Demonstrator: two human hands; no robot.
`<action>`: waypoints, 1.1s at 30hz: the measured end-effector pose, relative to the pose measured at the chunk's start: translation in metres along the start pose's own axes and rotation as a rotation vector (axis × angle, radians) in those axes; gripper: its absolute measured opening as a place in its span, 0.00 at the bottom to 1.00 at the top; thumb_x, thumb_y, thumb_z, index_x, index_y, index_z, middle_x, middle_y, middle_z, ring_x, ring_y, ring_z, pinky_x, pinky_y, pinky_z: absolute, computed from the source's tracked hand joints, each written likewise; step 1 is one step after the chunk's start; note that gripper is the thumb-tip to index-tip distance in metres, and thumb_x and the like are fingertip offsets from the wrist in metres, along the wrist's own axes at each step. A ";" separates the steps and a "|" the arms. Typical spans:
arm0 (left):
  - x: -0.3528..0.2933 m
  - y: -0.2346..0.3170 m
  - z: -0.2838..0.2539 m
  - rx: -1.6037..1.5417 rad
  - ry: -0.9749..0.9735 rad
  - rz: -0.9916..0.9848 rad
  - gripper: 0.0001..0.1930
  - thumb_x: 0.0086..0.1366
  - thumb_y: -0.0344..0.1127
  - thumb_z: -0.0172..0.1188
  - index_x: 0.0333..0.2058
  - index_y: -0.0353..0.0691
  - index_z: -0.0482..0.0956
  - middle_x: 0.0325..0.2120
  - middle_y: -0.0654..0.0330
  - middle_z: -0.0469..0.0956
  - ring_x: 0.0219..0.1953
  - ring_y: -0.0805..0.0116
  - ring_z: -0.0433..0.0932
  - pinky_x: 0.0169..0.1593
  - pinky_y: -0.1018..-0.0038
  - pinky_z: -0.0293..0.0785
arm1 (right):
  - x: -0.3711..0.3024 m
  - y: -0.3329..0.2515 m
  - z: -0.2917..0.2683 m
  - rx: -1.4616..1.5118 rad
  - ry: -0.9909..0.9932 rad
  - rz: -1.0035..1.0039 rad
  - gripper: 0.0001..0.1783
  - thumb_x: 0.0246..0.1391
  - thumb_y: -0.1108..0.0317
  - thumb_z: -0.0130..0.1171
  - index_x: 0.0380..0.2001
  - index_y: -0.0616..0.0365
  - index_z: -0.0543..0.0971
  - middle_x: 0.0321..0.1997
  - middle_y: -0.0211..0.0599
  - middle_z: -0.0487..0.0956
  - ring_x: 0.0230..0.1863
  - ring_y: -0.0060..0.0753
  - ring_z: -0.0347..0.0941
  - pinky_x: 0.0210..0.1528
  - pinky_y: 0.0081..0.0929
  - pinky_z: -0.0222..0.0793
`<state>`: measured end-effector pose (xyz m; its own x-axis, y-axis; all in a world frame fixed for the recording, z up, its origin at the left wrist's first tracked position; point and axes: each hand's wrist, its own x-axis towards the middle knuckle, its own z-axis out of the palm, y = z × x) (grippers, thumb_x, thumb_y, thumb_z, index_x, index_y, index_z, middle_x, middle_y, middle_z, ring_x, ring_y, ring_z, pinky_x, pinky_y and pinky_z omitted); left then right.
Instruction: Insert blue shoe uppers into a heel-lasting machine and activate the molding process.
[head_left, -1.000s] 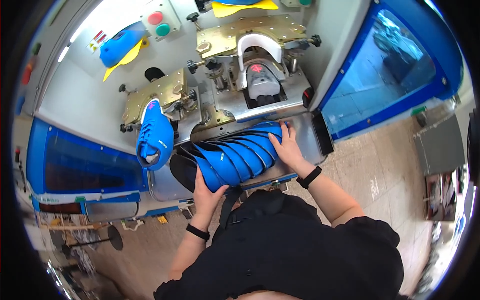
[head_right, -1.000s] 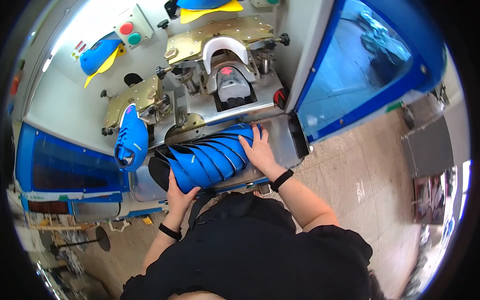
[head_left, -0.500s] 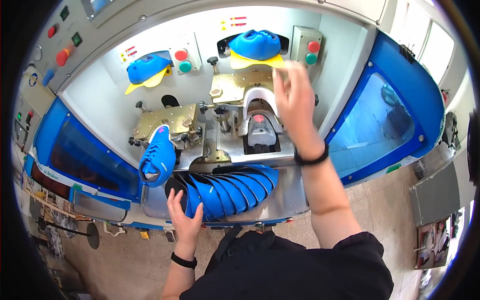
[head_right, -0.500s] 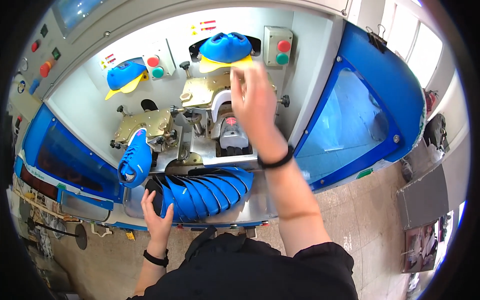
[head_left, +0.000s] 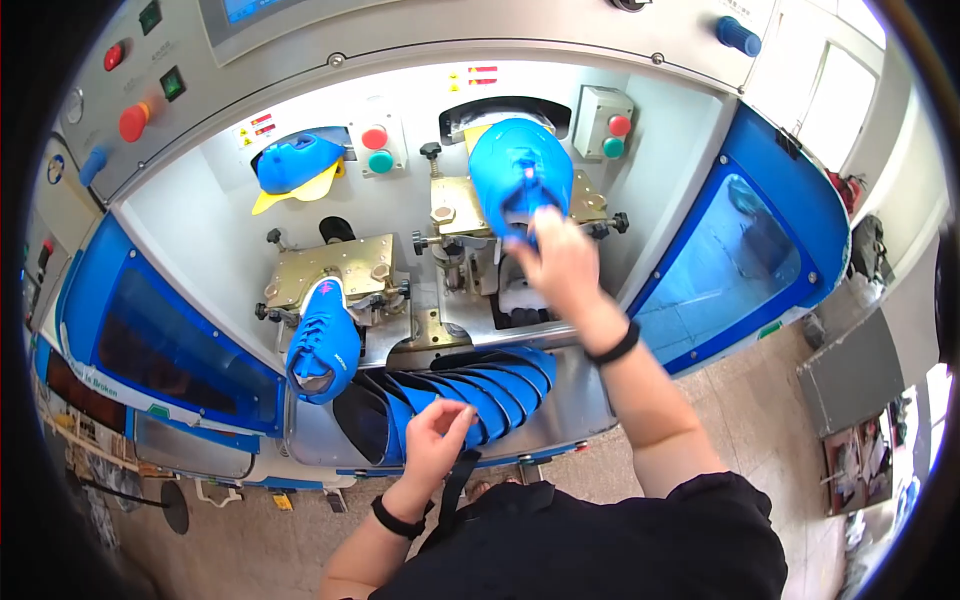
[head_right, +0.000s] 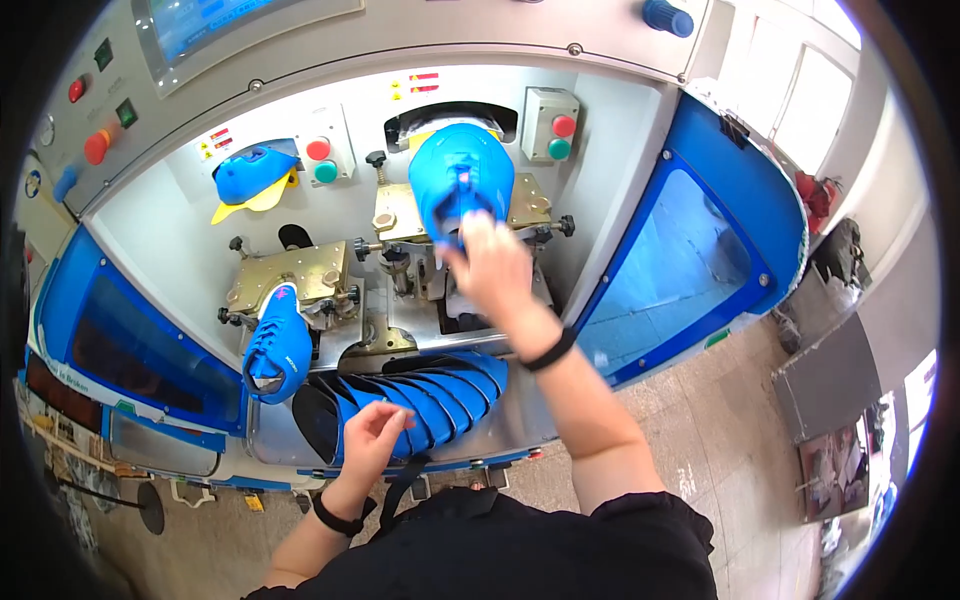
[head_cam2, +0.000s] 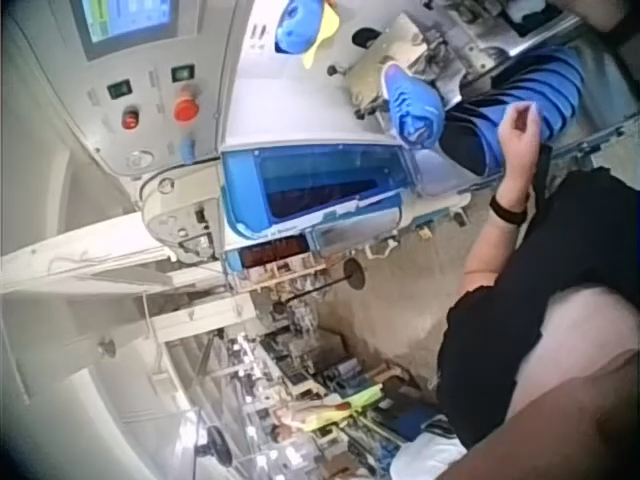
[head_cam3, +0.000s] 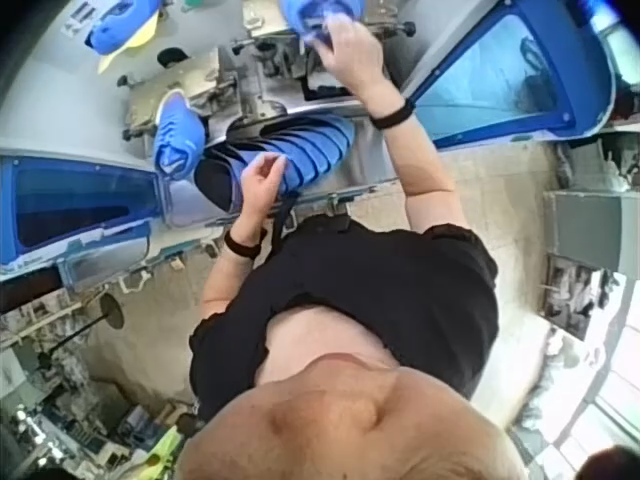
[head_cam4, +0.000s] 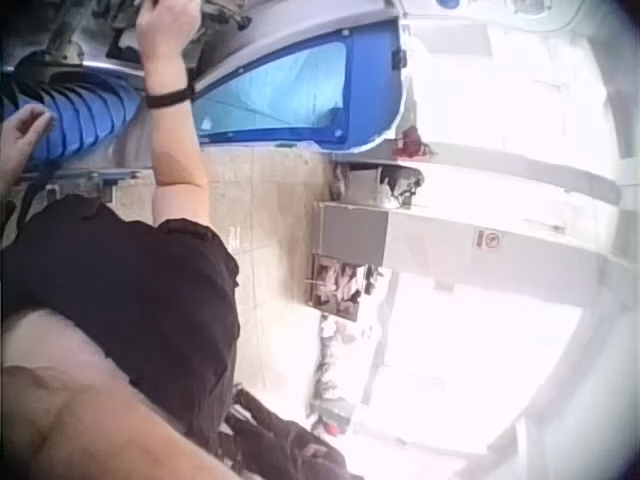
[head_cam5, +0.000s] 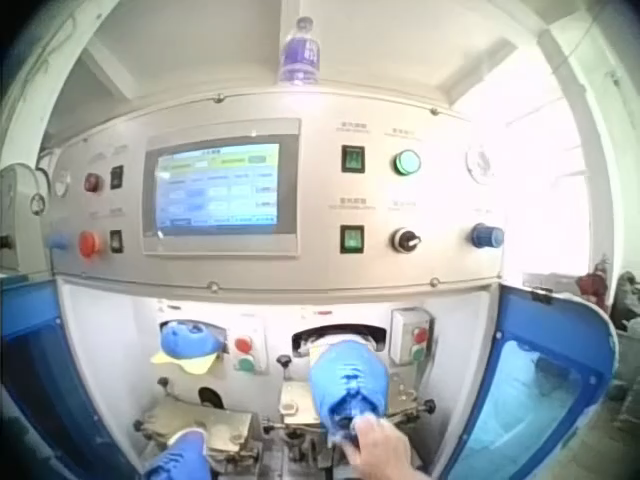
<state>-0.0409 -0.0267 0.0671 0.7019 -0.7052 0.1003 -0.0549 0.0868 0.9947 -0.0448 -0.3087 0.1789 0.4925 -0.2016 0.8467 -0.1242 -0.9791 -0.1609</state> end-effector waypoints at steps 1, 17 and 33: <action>0.007 0.000 0.001 -0.007 -0.017 -0.006 0.09 0.68 0.34 0.60 0.42 0.36 0.79 0.43 0.57 0.81 0.37 0.70 0.83 0.43 0.78 0.76 | -0.031 -0.017 -0.009 -0.016 -0.055 0.024 0.18 0.50 0.57 0.67 0.34 0.57 0.72 0.32 0.41 0.74 0.32 0.51 0.72 0.31 0.44 0.68; 0.053 -0.042 0.056 -0.709 -0.255 -0.469 0.18 0.74 0.42 0.51 0.58 0.45 0.64 0.49 0.60 0.76 0.45 0.68 0.80 0.44 0.71 0.79 | -0.158 -0.065 -0.070 0.067 -0.460 0.194 0.16 0.44 0.58 0.70 0.30 0.51 0.74 0.29 0.33 0.72 0.29 0.38 0.74 0.28 0.33 0.70; 0.093 -0.031 0.064 -0.602 -0.097 -0.562 0.24 0.74 0.54 0.45 0.55 0.39 0.69 0.41 0.53 0.81 0.36 0.55 0.84 0.36 0.68 0.83 | -0.086 -0.003 -0.004 0.142 -0.630 0.201 0.29 0.52 0.45 0.62 0.57 0.41 0.76 0.69 0.37 0.66 0.71 0.59 0.55 0.69 0.54 0.55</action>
<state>-0.0193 -0.1407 0.0467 0.4451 -0.8112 -0.3793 0.6948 0.0457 0.7178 -0.0902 -0.2885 0.1090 0.8849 -0.3150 0.3430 -0.1730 -0.9062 -0.3859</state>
